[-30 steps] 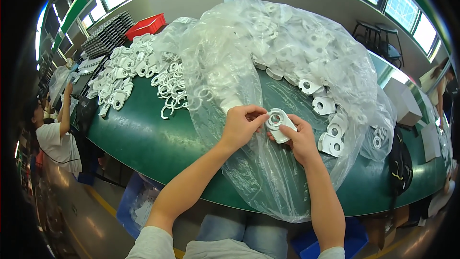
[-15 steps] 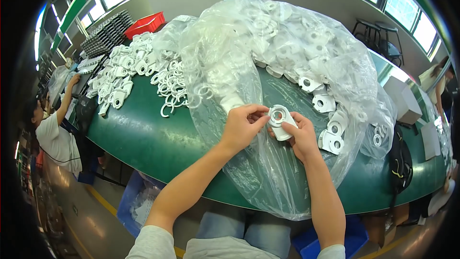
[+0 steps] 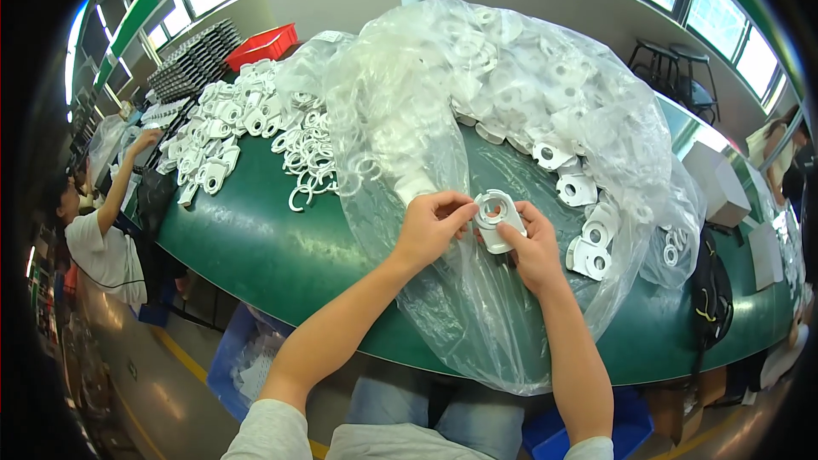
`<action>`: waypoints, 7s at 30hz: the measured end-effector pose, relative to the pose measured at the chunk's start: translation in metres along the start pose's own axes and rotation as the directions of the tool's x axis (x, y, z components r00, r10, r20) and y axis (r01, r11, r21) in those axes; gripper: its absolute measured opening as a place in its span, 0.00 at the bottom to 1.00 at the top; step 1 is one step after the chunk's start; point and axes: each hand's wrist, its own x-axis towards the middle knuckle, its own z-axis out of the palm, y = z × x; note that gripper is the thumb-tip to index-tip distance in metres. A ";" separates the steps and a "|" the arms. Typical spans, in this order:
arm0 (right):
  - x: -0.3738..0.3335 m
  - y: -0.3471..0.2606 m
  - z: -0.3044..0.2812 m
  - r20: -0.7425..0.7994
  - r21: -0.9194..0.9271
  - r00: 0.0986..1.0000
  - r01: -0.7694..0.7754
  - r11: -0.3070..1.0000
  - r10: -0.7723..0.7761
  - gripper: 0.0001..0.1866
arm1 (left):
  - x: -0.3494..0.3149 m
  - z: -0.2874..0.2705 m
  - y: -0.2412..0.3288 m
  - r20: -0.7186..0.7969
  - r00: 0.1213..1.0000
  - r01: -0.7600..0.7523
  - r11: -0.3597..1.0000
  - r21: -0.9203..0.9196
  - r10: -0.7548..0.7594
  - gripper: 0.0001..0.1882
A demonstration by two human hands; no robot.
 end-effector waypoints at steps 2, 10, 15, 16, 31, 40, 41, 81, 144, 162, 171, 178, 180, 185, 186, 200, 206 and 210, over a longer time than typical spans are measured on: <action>-0.001 0.002 0.001 0.028 -0.001 0.999 0.023 1.000 -0.023 0.12 | 0.001 0.000 0.000 0.001 1.000 -0.029 0.999 -0.046 0.029 0.09; -0.007 -0.012 0.016 0.077 -0.047 0.996 -0.047 0.998 0.050 0.13 | 0.000 -0.001 -0.002 -0.023 1.000 -0.010 0.999 -0.050 0.009 0.09; -0.007 -0.009 0.012 0.068 -0.081 0.997 -0.016 0.997 0.022 0.13 | 0.002 -0.001 -0.003 0.022 1.000 -0.010 0.997 -0.075 0.011 0.08; -0.007 -0.009 0.013 0.061 -0.078 0.998 -0.020 0.997 0.024 0.13 | 0.002 -0.002 -0.004 0.030 0.999 -0.009 0.997 -0.073 0.012 0.08; -0.005 -0.009 0.013 0.086 -0.114 0.996 -0.001 0.994 0.011 0.13 | 0.002 -0.007 -0.003 0.076 0.996 0.061 0.984 -0.168 -0.049 0.07; -0.005 -0.008 0.014 0.058 -0.113 0.998 -0.008 0.994 0.015 0.14 | 0.001 -0.001 -0.006 0.037 0.999 0.031 0.985 -0.170 -0.025 0.07; -0.006 -0.009 0.014 0.057 -0.114 0.998 -0.009 0.993 0.016 0.14 | 0.001 0.000 -0.006 0.019 1.000 0.001 0.993 -0.121 0.001 0.07; -0.009 -0.009 0.021 0.005 -0.343 0.996 0.090 0.935 -0.094 0.13 | -0.001 -0.008 0.009 0.080 0.978 -0.197 0.979 0.045 0.193 0.11; -0.016 -0.031 -0.017 -0.065 -0.659 0.916 0.259 0.706 -0.396 0.07 | -0.052 -0.074 0.006 -0.219 0.976 -0.041 0.992 -0.123 0.013 0.19; -0.068 -0.082 -0.095 -0.254 -0.864 0.776 0.086 0.496 -0.578 0.05 | -0.057 -0.211 -0.013 -0.155 0.901 -0.102 0.544 0.833 0.406 0.22; -0.120 -0.098 -0.126 -0.419 -0.824 0.681 -0.007 0.567 -0.600 0.06 | -0.046 -0.178 -0.025 -0.309 0.871 -0.034 0.674 0.738 0.383 0.15; -0.112 -0.071 -0.189 -0.361 -0.910 0.556 -0.384 0.155 -0.749 0.10 | -0.051 -0.208 -0.048 -0.267 0.803 -0.077 0.536 0.841 0.533 0.14; -0.107 -0.069 -0.201 -0.414 -0.864 0.581 -0.494 0.101 -0.701 0.10 | -0.051 -0.204 -0.045 -0.268 0.806 -0.082 0.549 0.832 0.527 0.13; -0.102 -0.070 -0.218 -0.610 -0.723 0.548 -0.681 0.118 -0.572 0.13 | -0.053 -0.196 -0.031 -0.434 0.762 -0.017 0.685 0.729 0.480 0.12; -0.102 -0.071 -0.221 -0.610 -0.721 0.548 -0.683 0.114 -0.572 0.13 | -0.053 -0.196 -0.029 -0.479 0.738 -0.031 0.732 0.681 0.476 0.12; -0.098 -0.087 -0.217 -0.530 -0.812 0.671 -0.579 0.081 -0.518 0.09 | -0.054 -0.218 -0.033 -0.688 0.580 -0.176 0.891 0.419 0.437 0.08; -0.105 -0.093 -0.204 -0.527 -0.822 0.625 -0.546 0.160 -0.576 0.08 | -0.054 -0.209 -0.023 -0.673 0.592 -0.177 0.886 0.428 0.443 0.08; -0.110 -0.095 -0.177 -0.544 -0.835 0.575 -0.439 0.332 -0.611 0.11 | -0.057 -0.166 0.009 -0.521 0.710 -0.296 0.872 0.390 0.474 0.07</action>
